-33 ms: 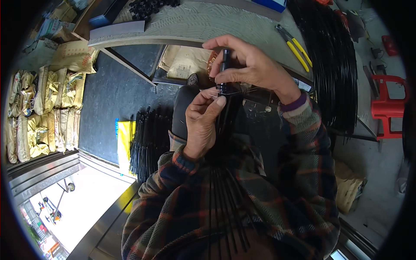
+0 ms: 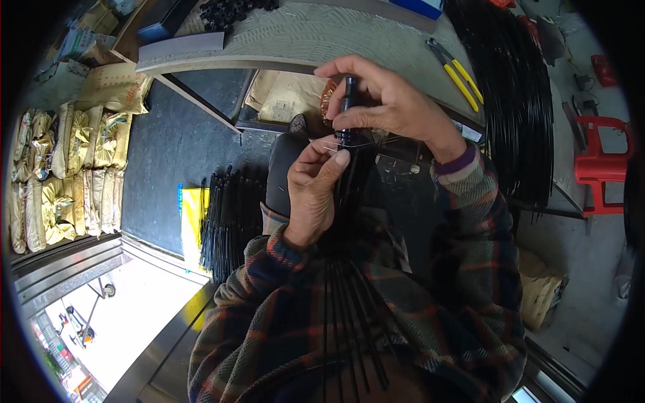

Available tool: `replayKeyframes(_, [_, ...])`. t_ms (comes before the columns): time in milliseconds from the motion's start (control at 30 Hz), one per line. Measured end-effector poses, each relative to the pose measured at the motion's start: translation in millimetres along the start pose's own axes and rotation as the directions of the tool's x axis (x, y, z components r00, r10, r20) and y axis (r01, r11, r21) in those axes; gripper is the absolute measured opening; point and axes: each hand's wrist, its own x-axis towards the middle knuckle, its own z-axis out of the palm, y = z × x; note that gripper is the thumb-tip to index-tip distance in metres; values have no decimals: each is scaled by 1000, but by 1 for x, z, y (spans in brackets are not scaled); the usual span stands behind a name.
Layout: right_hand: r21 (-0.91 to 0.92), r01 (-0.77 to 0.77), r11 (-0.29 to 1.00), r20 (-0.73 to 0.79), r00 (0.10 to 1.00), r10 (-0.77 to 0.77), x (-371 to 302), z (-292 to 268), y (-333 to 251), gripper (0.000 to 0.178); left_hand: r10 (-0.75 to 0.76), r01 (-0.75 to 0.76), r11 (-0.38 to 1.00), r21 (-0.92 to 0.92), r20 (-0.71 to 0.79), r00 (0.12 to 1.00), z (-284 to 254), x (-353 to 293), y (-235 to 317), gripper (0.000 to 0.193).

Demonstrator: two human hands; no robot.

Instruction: Assembling black cables and plastic connectors using a manual crimping or cutting tool.

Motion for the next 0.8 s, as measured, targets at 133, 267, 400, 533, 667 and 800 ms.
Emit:
replayKeyframes(133, [2, 48, 999, -9, 999, -48, 0, 2, 0, 52, -51, 51, 998, -20, -10, 999, -2, 1, 2, 26])
replayKeyframes(267, [72, 94, 993, -12, 996, -93, 3, 4, 9, 52, -46, 45, 999, -14, -52, 998, -6, 3, 2, 28])
replayKeyframes(400, [137, 97, 986, 39, 994, -103, 2, 3, 6, 53, -50, 50, 999, -4, -56, 997, -9, 3, 2, 29])
replayKeyframes(533, [185, 106, 977, 77, 989, -122, 2, 2, 6, 52, -54, 54, 999, 7, -61, 997, -7, 4, 3, 30])
replayKeyframes(667, [13, 132, 991, 103, 986, -132, 1, -1, 6, 50, -46, 46, 999, 3, -52, 998, -4, 5, 2, 31])
replayKeyframes(800, [-101, 111, 989, 25, 994, -109, 2, 2, 2, 48, -24, 25, 999, 20, -36, 999, -8, 5, -1, 34])
